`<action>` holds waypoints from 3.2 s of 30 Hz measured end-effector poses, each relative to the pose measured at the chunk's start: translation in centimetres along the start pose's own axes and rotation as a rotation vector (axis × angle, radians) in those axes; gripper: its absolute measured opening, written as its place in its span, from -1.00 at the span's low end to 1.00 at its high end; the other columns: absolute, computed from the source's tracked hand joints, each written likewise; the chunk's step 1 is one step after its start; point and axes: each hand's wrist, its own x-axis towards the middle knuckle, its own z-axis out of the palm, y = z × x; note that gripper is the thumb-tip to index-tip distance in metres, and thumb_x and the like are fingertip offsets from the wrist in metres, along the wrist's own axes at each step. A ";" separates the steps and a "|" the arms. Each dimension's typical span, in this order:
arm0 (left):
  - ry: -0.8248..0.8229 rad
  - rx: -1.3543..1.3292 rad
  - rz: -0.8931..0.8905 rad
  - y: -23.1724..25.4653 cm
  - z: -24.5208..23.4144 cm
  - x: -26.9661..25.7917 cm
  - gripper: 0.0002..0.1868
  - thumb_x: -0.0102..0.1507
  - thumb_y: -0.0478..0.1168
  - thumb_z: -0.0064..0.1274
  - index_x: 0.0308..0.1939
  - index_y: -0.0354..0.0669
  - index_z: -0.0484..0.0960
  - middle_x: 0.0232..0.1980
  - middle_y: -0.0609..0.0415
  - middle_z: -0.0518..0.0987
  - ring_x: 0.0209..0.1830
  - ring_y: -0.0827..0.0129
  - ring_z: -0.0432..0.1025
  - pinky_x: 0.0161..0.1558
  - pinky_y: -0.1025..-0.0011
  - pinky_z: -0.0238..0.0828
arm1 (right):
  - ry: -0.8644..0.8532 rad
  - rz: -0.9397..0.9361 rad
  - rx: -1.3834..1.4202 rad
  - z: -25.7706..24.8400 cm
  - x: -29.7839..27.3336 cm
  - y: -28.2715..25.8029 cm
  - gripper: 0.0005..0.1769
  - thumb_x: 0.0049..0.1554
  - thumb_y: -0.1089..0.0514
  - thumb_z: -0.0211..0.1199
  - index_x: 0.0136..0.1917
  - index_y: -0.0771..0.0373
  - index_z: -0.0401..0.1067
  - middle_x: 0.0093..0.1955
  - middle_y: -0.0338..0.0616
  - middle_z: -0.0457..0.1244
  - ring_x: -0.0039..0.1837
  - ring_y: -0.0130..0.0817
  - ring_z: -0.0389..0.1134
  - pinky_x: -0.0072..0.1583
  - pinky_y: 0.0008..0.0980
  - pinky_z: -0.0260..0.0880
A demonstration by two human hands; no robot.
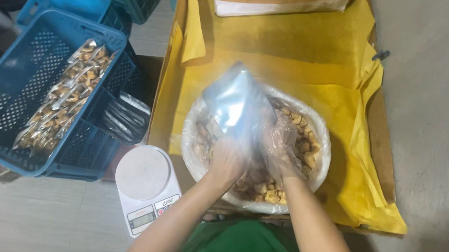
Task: The person scoops snack pieces from a large bowl into small clear plastic bags, seals each bag, and places it into a blue basket. The process is repeated continuously with multiple bags.
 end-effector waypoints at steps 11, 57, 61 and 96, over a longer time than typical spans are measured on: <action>0.075 -0.483 -0.399 3.0 0.2 0.7 -0.14 0.24 -0.46 0.01 0.59 -0.19 0.00 0.15 -0.28 0.39 -0.11 0.13 0.46 -0.08 0.24 0.57 | -0.210 -0.057 -0.600 -1.8 2.4 0.6 -0.38 0.36 -0.20 0.16 -0.17 0.42 0.59 -0.31 0.08 0.39 -0.24 -0.08 0.43 -0.07 -0.12 0.45; 0.222 -1.371 -0.507 -6.1 0.2 2.6 -0.35 0.26 -0.27 0.16 0.41 -0.23 0.33 0.09 -0.03 0.59 -0.02 0.39 0.49 0.05 0.46 0.44 | -0.378 0.071 0.583 -11.4 1.8 -1.3 -0.58 0.11 0.06 0.35 0.15 0.31 0.38 0.13 -0.08 0.35 0.16 -0.27 0.40 0.19 -0.27 0.44; 0.211 -1.222 -0.634 -5.5 -0.3 2.2 -0.21 0.20 -0.24 0.17 0.42 -0.02 0.06 -0.14 -0.10 0.63 -0.17 0.42 0.51 -0.08 0.49 0.42 | -0.330 0.186 0.494 -11.5 1.9 -0.1 -0.58 0.08 0.01 0.30 0.15 0.25 0.45 0.06 -0.15 0.34 0.05 -0.29 0.39 -0.02 -0.22 0.50; 0.091 -0.980 -0.471 -3.4 -7.7 3.9 -0.57 0.37 -0.04 0.07 0.26 -0.11 0.55 0.11 -0.16 0.62 0.11 0.11 0.50 0.12 0.29 0.48 | -0.514 -0.273 -0.201 -13.6 3.6 -6.5 -0.64 0.28 -0.08 0.19 0.15 0.20 0.54 0.03 0.04 0.43 -0.14 -0.28 0.50 -0.23 -0.40 0.49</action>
